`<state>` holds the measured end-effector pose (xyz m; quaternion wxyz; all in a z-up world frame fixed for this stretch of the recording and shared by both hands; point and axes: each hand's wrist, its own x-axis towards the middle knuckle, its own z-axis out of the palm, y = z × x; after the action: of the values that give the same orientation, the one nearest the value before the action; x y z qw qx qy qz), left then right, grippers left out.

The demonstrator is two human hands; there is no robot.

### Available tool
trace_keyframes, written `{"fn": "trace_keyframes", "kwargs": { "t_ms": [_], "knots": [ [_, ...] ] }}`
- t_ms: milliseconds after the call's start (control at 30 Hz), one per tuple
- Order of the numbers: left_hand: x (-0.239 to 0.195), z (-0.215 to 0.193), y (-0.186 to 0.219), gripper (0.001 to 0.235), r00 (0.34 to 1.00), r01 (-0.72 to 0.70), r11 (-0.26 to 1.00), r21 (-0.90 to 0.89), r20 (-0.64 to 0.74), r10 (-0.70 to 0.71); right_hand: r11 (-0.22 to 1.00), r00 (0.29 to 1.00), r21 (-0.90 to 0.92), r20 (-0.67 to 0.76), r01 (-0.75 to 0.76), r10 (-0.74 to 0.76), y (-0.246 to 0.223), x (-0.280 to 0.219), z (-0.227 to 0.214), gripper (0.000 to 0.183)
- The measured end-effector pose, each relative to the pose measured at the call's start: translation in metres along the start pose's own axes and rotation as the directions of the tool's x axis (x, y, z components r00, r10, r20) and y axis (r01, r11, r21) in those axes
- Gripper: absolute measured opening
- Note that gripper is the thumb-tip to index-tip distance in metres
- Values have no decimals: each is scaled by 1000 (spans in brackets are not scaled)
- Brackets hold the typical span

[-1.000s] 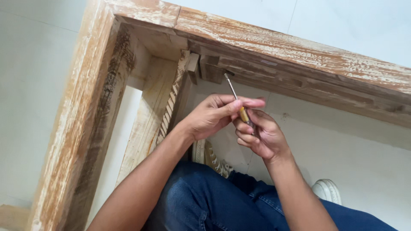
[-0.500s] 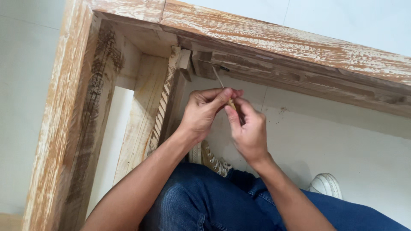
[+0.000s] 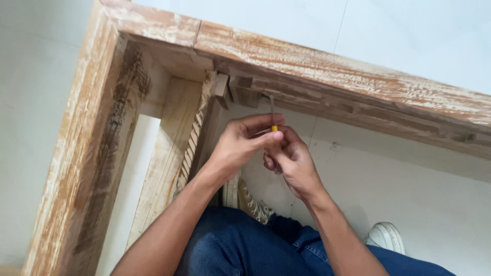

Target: The person uses a screwdriver to tighten screws into a wooden frame, holding a small wooden block in place with the left hand while turning the screwdriver with the right hand. The task involves repeated tightening of screws at a joint of the frame.

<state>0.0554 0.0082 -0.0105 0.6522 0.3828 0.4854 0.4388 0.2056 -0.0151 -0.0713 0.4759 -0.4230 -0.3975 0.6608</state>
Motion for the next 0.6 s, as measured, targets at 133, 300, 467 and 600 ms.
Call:
{"fn": "trace_keyframes", "kwargs": {
  "t_ms": [133, 300, 467, 600],
  "knots": [
    [0, 1, 6, 39, 999, -8, 998, -60, 32, 10, 953, 991, 278, 100, -116, 91, -3, 0, -11, 24],
    [8, -10, -8, 45, 998, -2, 995, -105, -69, -6, 994, 989, 52, 119, -96, 89, -19, -4, -6, 24],
    [20, -14, -28, 35, 992, -1, 988, -155, 128, 21, 996, 996, -88, 85, -13, 21, -28, -4, 2, 22],
    [7, -9, -14, 24, 982, -66, 994, -83, 172, 79, 994, 990, -109, 142, 20, -4, -9, -3, -10, 23]
  ]
}}
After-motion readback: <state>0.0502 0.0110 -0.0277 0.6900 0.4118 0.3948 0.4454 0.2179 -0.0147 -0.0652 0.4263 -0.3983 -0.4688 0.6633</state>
